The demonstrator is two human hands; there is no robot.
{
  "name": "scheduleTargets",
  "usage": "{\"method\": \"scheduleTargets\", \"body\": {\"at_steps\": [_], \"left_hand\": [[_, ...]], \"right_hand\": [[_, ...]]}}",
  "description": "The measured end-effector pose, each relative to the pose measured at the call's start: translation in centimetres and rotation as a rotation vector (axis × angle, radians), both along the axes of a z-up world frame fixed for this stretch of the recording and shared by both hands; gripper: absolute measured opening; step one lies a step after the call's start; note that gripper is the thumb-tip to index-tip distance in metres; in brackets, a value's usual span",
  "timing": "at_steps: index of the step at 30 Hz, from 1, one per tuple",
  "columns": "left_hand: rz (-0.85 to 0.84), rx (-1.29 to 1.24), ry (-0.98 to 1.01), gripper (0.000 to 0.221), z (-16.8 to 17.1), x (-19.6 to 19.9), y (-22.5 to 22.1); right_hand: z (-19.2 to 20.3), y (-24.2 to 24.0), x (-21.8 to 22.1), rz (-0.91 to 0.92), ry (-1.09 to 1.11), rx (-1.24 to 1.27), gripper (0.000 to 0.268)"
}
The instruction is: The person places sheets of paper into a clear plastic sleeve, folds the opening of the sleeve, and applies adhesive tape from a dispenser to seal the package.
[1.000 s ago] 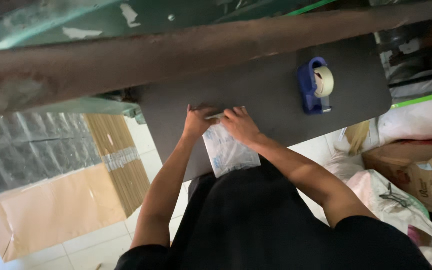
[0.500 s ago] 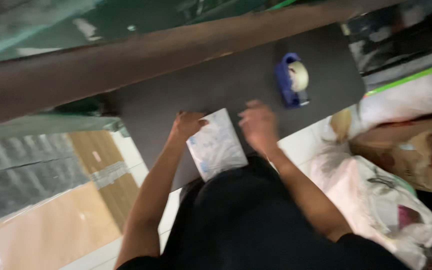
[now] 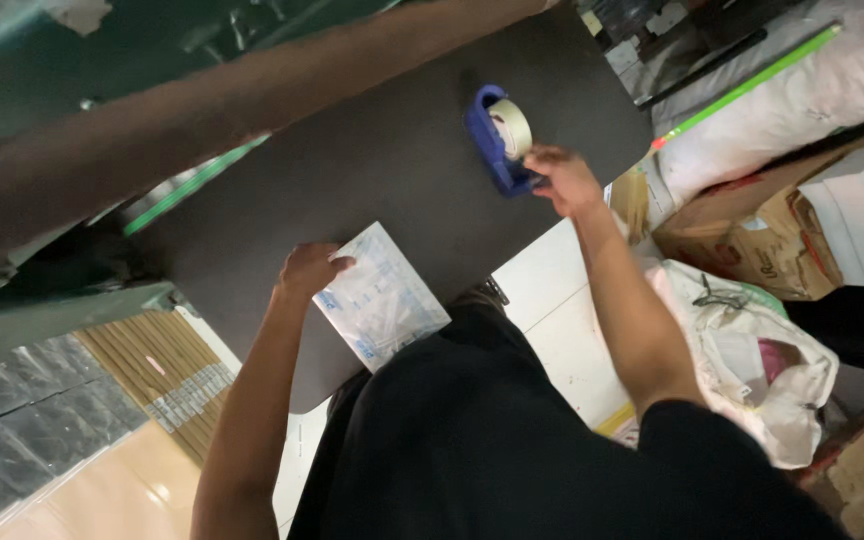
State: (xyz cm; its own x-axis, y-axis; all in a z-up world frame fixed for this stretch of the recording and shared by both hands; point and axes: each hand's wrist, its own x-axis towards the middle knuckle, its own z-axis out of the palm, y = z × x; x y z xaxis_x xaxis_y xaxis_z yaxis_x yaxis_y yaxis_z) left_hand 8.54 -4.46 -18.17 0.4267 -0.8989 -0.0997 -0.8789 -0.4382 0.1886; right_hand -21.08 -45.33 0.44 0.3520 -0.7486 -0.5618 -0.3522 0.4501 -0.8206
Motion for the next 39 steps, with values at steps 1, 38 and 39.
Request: {"method": "scheduleTargets", "body": {"at_steps": [1, 38, 39], "left_hand": [[0.003, -0.002, 0.002, 0.053, -1.3, 0.1, -0.4], [0.509, -0.021, 0.511, 0.065, 14.5, -4.7, 1.2], [0.495, 0.006, 0.442, 0.047, 13.0, -4.8, 0.8]], "right_hand": [[-0.5, 0.8, -1.6, 0.003, 0.002, -0.002, 0.051], [-1.0, 30.2, 15.9, 0.558, 0.118, -0.190, 0.079], [-1.8, 30.0, 15.8, 0.538, 0.065, -0.148, 0.078]]}}
